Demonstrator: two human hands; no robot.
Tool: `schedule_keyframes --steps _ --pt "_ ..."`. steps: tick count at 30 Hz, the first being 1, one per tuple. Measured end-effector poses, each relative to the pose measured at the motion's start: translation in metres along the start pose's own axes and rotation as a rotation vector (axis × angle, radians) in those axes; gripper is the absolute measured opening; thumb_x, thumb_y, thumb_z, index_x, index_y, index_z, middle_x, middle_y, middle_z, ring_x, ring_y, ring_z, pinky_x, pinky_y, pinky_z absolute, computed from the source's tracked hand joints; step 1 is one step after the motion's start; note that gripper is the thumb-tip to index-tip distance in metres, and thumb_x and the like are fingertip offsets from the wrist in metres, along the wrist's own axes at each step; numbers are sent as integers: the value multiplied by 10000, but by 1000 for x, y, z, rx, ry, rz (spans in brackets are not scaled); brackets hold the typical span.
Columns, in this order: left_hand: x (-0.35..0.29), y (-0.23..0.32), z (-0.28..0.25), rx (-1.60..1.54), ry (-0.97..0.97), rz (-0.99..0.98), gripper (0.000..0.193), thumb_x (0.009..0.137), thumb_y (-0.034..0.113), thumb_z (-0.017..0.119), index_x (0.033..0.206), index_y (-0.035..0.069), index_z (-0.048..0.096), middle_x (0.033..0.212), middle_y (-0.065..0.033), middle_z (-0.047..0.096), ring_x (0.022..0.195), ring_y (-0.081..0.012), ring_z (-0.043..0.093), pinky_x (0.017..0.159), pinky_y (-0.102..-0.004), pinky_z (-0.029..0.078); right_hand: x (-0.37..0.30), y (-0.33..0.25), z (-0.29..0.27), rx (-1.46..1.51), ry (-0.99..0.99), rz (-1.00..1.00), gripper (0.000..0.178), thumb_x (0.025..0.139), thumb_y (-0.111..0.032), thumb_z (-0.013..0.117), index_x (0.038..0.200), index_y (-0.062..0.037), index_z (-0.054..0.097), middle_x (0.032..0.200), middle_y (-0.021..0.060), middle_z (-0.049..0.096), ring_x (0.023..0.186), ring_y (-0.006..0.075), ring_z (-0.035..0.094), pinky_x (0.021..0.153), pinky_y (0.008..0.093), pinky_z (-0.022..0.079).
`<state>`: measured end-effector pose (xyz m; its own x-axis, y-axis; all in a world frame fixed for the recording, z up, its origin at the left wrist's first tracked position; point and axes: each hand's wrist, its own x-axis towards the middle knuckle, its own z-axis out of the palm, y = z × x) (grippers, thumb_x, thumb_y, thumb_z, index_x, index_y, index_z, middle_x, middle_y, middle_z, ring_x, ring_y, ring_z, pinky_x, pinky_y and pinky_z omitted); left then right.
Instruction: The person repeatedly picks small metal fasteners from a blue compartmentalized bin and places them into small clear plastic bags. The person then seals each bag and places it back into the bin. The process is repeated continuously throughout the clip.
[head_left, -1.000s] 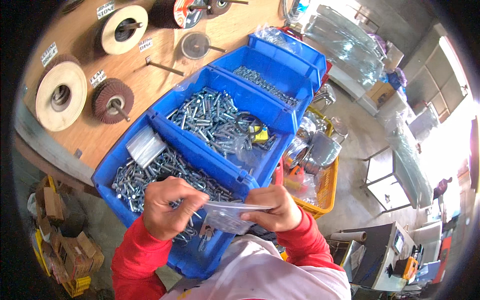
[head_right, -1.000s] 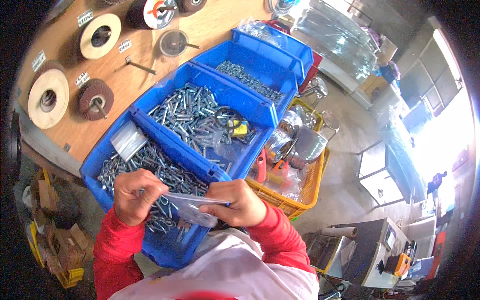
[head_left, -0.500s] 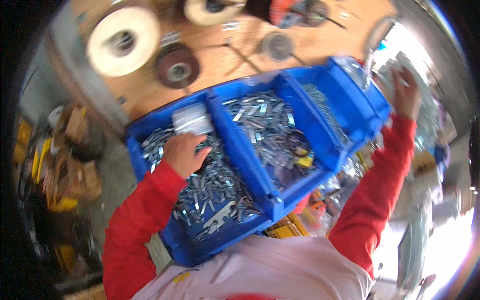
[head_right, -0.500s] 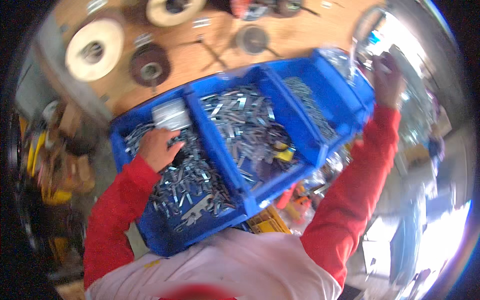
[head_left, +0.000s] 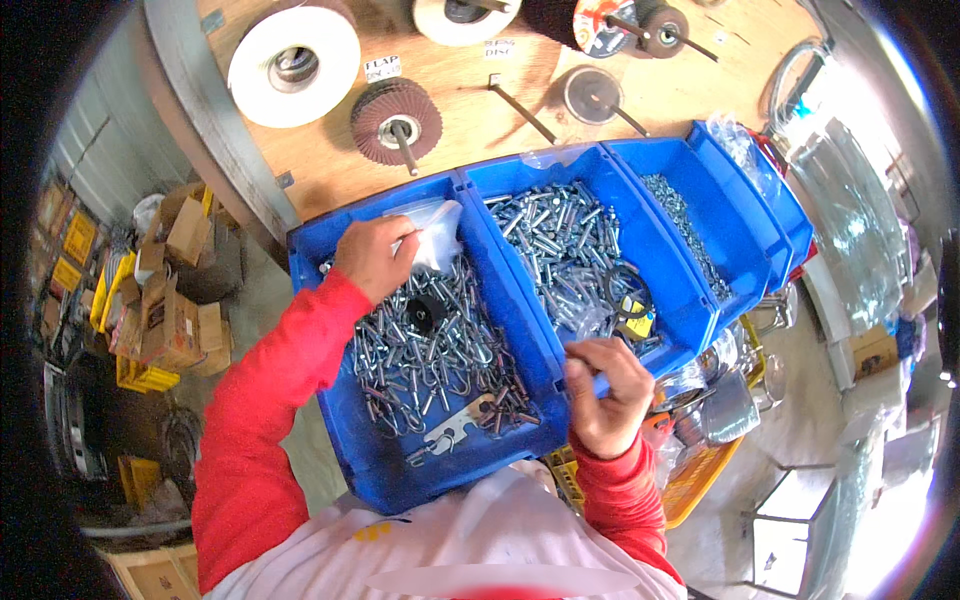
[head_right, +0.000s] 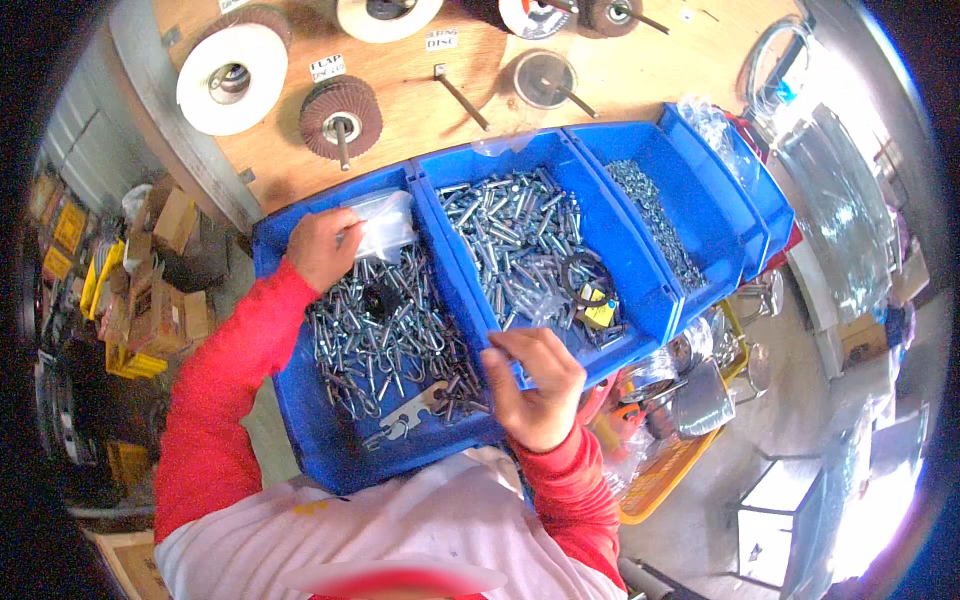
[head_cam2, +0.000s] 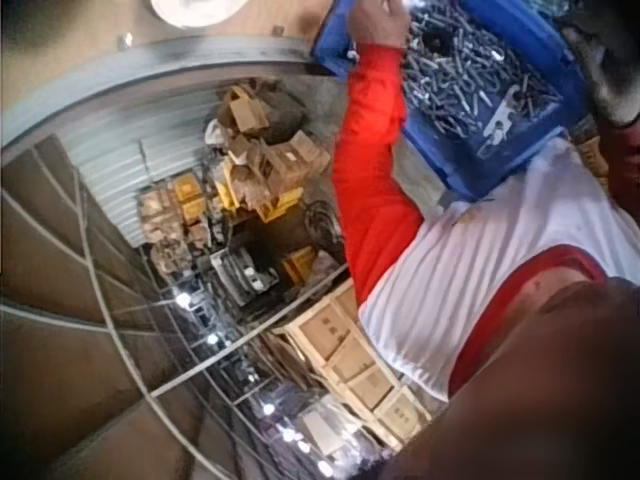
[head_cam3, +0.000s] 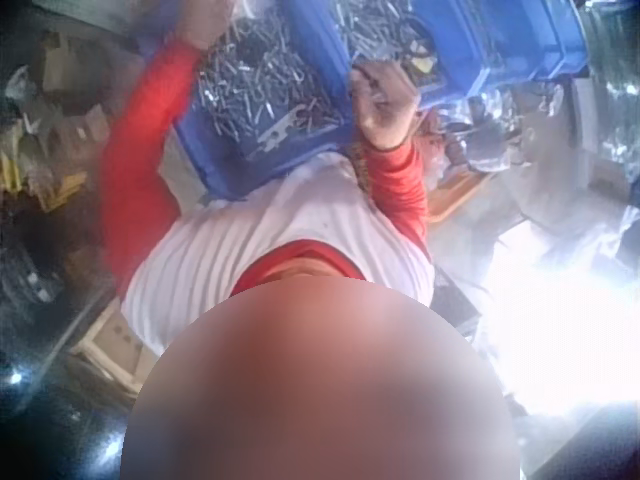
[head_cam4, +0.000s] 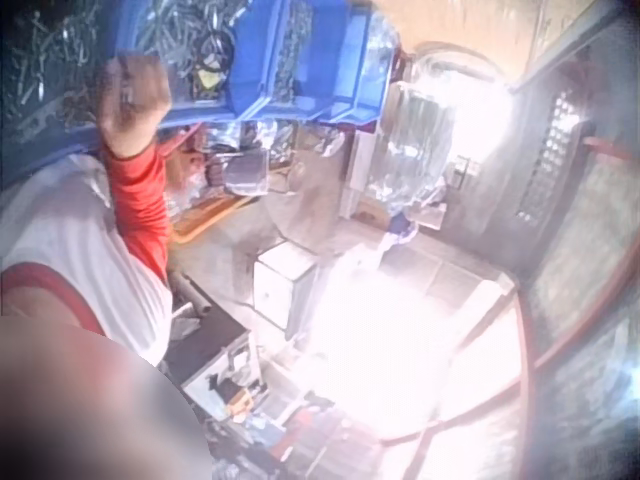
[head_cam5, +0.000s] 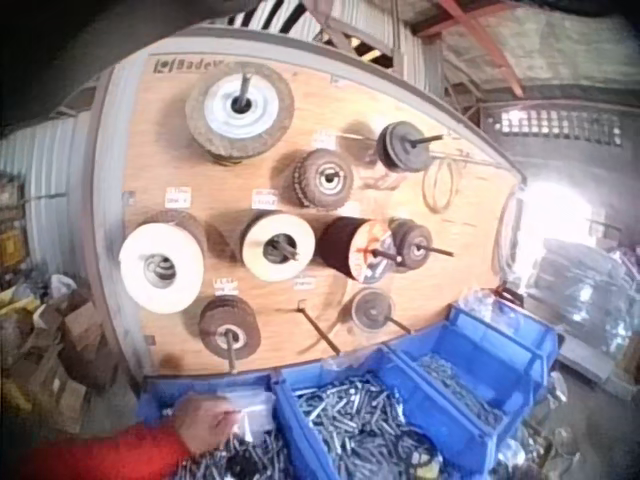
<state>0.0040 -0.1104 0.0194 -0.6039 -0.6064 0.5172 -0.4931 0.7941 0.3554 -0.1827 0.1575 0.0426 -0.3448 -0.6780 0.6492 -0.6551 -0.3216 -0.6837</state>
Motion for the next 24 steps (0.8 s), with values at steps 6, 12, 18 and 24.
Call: schedule_keyframes --steps 6,12,18,24 --pt "-55 76 -43 -611 -533 -24 379 1014 325 658 795 18 693 607 -125 650 492 -192 601 505 -373 473 -6 -11 46 -236 -339 -119 825 708 -296 884 1406 4 564 1286 234 636 1093 393 623 984 486 451" --pt "-111 70 -64 -1376 -603 -502 383 1018 380 657 1032 -1 698 874 -95 733 690 -128 655 648 -288 529 -32 -21 54 159 -193 510 125 970 -82 704 959 42 707 711 39 672 649 89 592 589 260 462" --pt "-165 80 -63 -1360 -421 -661 162 990 87 687 1051 -54 740 882 -117 746 771 -124 679 722 -286 561 -57 -10 62 111 -61 514 109 965 -72 708 926 29 723 705 27 680 650 71 572 600 259 479" --pt "-166 80 -62 -1203 -367 -633 110 928 74 767 938 -35 756 784 -68 741 691 -97 676 653 -262 552 -49 -15 65 -112 20 208 392 741 -64 820 1092 23 667 956 157 676 851 294 654 783 374 517"
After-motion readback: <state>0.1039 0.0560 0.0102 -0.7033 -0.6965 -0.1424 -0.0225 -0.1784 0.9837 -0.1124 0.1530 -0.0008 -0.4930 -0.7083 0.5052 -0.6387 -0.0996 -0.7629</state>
